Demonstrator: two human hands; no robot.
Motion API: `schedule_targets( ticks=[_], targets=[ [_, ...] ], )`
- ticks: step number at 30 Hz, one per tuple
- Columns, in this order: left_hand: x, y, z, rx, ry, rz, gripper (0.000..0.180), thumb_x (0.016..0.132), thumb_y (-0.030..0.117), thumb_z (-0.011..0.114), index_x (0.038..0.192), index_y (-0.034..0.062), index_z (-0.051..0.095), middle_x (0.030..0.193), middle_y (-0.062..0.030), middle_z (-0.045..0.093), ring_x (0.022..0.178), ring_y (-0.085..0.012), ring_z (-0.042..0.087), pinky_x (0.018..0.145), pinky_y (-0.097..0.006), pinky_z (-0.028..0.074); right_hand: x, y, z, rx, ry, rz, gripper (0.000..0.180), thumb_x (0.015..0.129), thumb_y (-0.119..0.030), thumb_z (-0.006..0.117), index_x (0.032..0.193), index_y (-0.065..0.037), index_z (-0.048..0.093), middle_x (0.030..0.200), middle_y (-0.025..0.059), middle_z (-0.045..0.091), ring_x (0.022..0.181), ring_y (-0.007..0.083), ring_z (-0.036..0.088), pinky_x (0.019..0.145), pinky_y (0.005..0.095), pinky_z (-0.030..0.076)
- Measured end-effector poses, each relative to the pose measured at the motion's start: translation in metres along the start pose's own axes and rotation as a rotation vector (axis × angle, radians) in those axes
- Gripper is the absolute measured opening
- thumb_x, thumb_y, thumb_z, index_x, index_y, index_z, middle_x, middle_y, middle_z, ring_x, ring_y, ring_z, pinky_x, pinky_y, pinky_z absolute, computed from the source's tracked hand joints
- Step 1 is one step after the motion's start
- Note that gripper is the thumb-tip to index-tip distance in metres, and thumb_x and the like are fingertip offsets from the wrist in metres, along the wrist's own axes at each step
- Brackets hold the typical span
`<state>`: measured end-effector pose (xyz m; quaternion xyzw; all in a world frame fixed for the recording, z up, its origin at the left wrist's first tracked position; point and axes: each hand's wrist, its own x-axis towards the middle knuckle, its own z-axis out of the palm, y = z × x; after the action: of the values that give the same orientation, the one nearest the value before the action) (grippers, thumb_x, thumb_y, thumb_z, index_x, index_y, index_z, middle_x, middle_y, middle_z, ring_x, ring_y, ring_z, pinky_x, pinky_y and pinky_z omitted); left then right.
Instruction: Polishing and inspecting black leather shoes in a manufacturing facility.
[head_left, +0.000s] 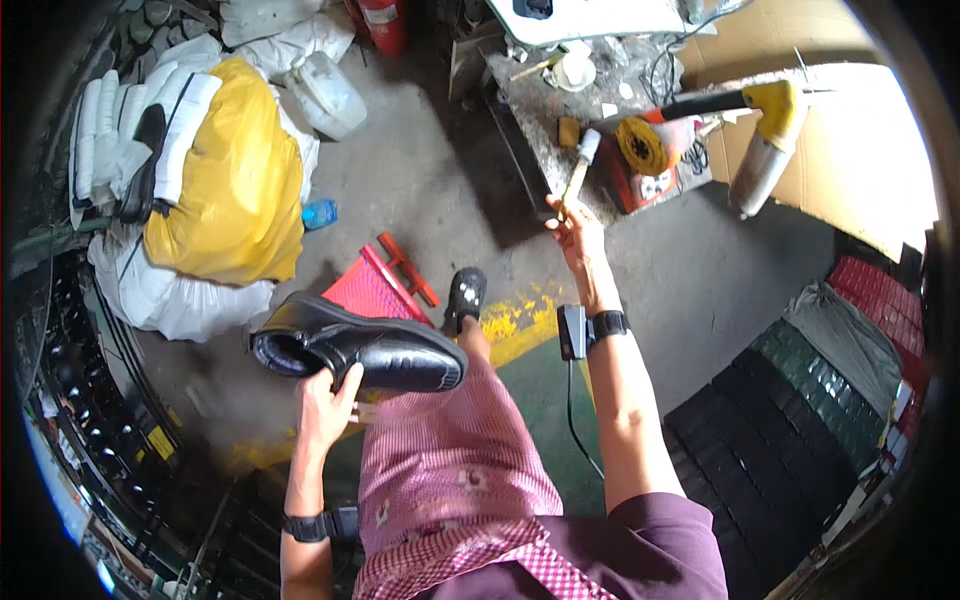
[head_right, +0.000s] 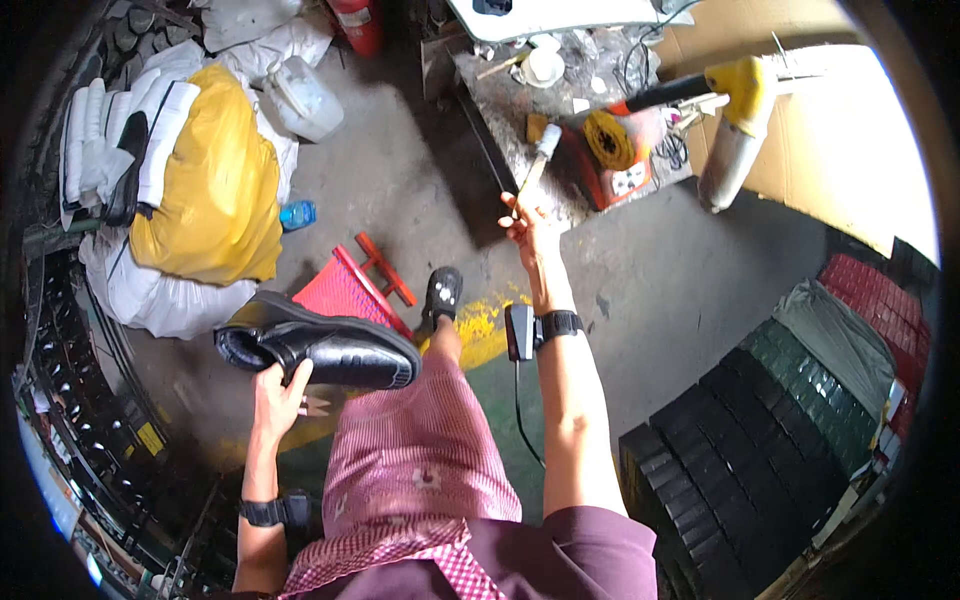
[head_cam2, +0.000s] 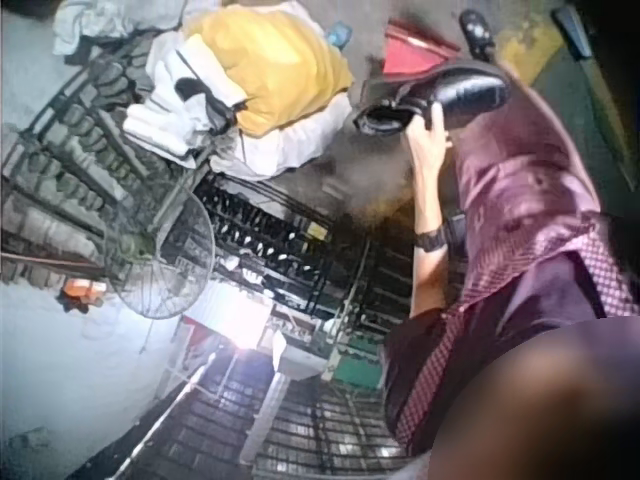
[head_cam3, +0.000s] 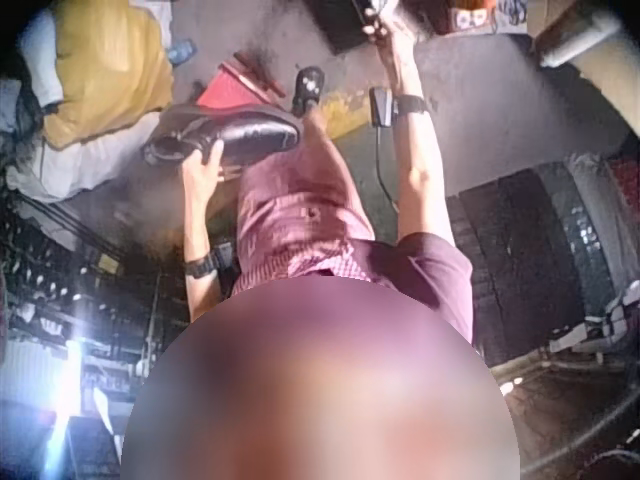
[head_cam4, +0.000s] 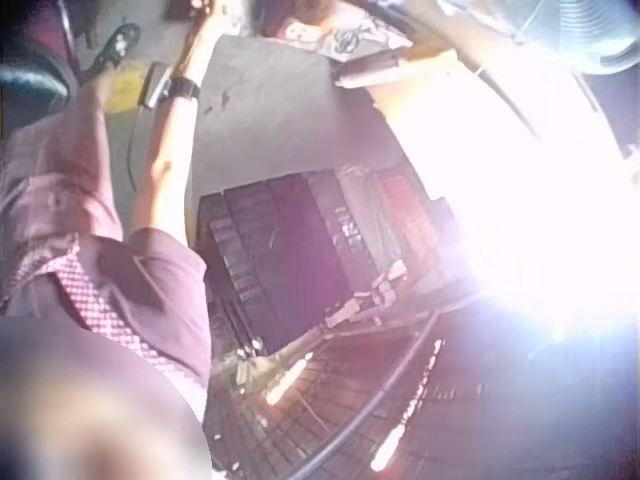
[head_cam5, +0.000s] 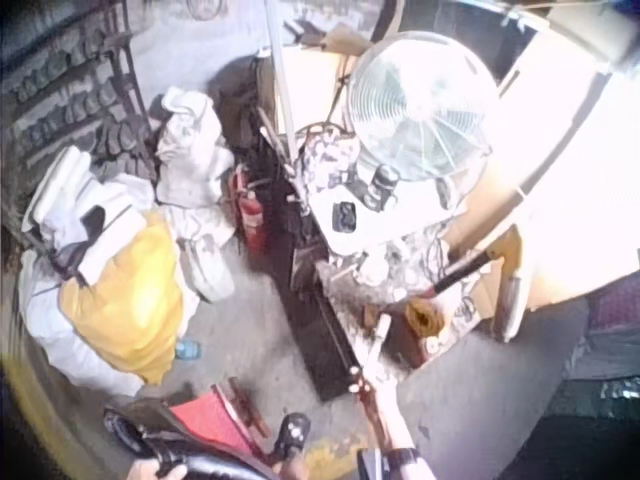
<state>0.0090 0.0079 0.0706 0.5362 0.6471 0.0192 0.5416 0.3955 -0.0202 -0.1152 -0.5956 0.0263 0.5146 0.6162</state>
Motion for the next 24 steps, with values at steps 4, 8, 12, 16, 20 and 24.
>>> schedule_targets(
  ticks=[4,8,12,16,20,24],
  targets=[
    [0.033,-0.005,0.019,0.054,0.102,0.028,0.024,0.082,0.017,0.062,0.083,-0.0065,0.061,0.062,-0.0115,0.06,0.048,-0.0161,0.06,0.039,-0.029,0.049,0.11,-0.017,0.008,0.066,0.105,-0.107,0.019,0.083,-0.016,0.059,0.098,-0.005,0.056,0.08,0.0051,0.063,0.047,0.0122,0.051,0.039,0.0206,0.036],
    [0.064,-0.034,0.042,0.162,0.151,0.092,0.024,0.079,0.016,0.065,0.068,-0.0044,0.058,0.053,-0.0136,0.054,0.042,-0.0195,0.056,0.038,-0.032,0.041,0.198,-0.035,0.015,0.027,0.158,-0.155,0.032,0.079,-0.013,0.063,0.108,-0.002,0.054,0.07,0.006,0.058,0.045,0.0131,0.049,0.04,0.0222,0.037],
    [0.075,-0.062,0.073,0.139,0.116,0.01,0.025,0.078,0.019,0.066,0.066,-0.0024,0.058,0.05,-0.0136,0.054,0.041,-0.0212,0.056,0.04,-0.033,0.04,0.258,-0.051,0.021,-0.006,0.246,-0.19,0.025,0.078,-0.008,0.06,0.102,-0.003,0.056,0.061,0.0024,0.048,0.045,0.0116,0.045,0.042,0.0236,0.04],
    [0.081,-0.053,0.089,0.219,0.044,-0.023,0.017,0.077,0.018,0.064,0.077,0.0013,0.063,0.061,-0.0143,0.06,0.055,-0.0284,0.061,0.05,-0.034,0.046,0.293,-0.049,0.022,-0.03,0.294,-0.176,0.023,0.078,-0.005,0.057,0.102,-0.005,0.057,0.063,0.0036,0.049,0.047,0.0136,0.048,0.038,0.0242,0.037],
    [0.082,-0.056,0.1,0.176,0.014,-0.092,0.017,0.078,0.018,0.064,0.082,0.002,0.064,0.064,-0.0142,0.061,0.058,-0.0287,0.061,0.052,-0.034,0.047,0.307,-0.053,0.008,-0.007,0.186,-0.127,0.017,0.087,-0.016,0.053,0.094,-0.001,0.051,0.079,0.0058,0.054,0.065,0.0158,0.055,0.055,0.0233,0.045],
    [0.077,-0.055,0.091,0.156,0.132,0.021,0.017,0.08,0.018,0.062,0.087,0.0025,0.064,0.065,-0.0148,0.061,0.055,-0.0261,0.061,0.051,-0.033,0.047,0.234,-0.018,0.024,-0.186,0.228,-0.123,0.02,0.086,-0.016,0.054,0.097,0.0,0.054,0.093,0.0074,0.055,0.078,0.0162,0.058,0.063,0.024,0.047]
  ],
)
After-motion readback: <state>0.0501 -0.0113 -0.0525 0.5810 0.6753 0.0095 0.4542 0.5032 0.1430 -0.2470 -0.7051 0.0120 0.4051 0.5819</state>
